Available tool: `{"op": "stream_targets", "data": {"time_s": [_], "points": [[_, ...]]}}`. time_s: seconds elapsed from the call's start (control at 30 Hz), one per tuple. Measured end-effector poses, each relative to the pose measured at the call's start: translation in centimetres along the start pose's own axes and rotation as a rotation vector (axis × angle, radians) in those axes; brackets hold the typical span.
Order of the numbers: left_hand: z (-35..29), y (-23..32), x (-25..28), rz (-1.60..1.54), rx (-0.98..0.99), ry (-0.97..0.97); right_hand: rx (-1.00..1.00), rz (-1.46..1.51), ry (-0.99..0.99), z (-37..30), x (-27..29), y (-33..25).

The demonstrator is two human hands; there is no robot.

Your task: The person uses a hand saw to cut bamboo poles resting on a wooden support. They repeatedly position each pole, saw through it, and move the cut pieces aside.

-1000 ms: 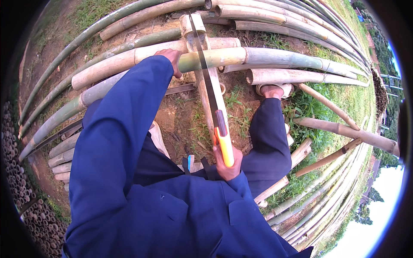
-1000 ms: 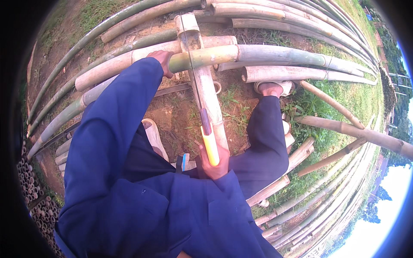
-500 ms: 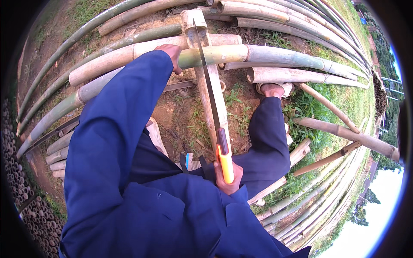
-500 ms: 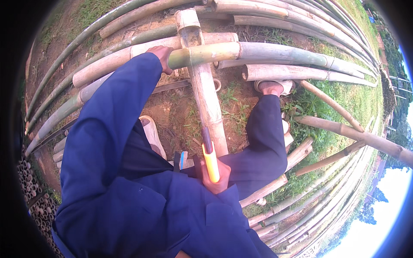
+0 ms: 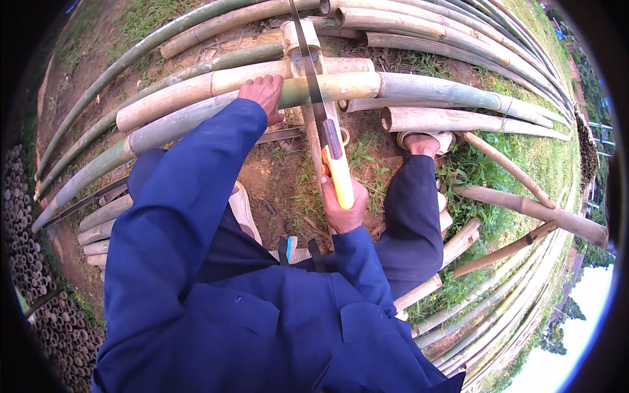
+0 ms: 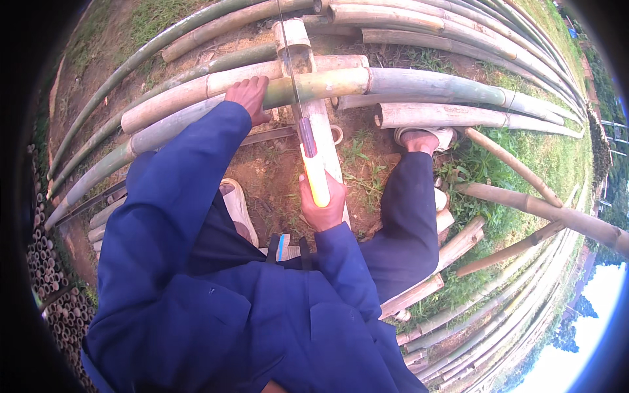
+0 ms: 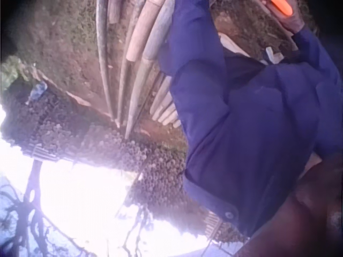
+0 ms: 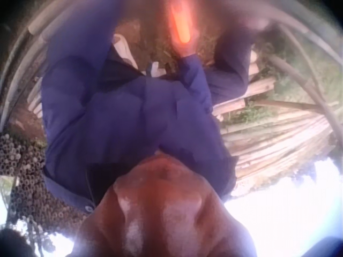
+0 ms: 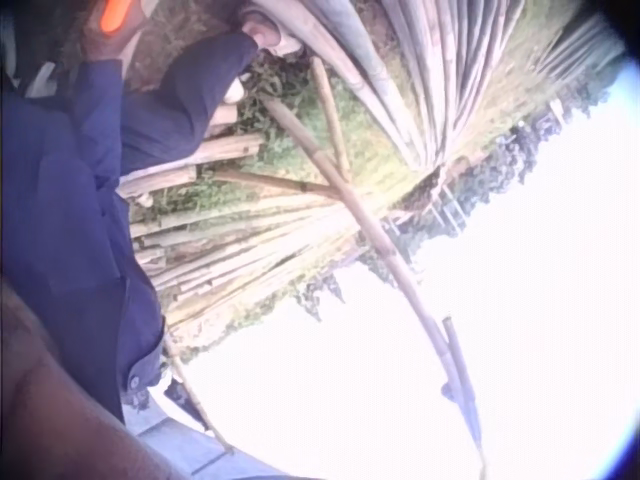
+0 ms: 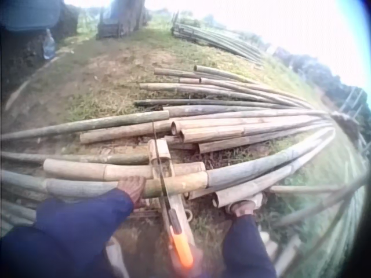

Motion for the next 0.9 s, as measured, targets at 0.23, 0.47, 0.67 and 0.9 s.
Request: {"op": "stream_targets", "data": {"time_s": [0.23, 0.47, 0.67, 0.9], "points": [[0.9, -0.1, -0.8, 0.024, 0.033, -0.149, -0.028, 0.101, -0.126, -0.8, -1.0, -0.3], [0.5, -1.0, -1.4, -0.041, 0.021, -0.216, -0.100, -0.131, -0.122, -10.0, 6.6, -2.4], [2.5, 0.1, -0.2, -0.054, 0.026, -0.225, -0.010, -0.086, -0.039, -0.8, 0.5, -1.6], [2.3, -1.5, 0.2, -0.074, 0.037, -0.330, -0.150, -0.127, -0.114, -9.6, 6.4, -1.9]]}}
Point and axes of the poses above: each hand's wrist, its own z-axis towards the middle knuckle, its own x-axis out of the back of the hand, y = z × x, the point moved 6 cm from there along z, towards the middle knuckle, and after that the axes turned 11 degrees about y, right-handed, at the moved point
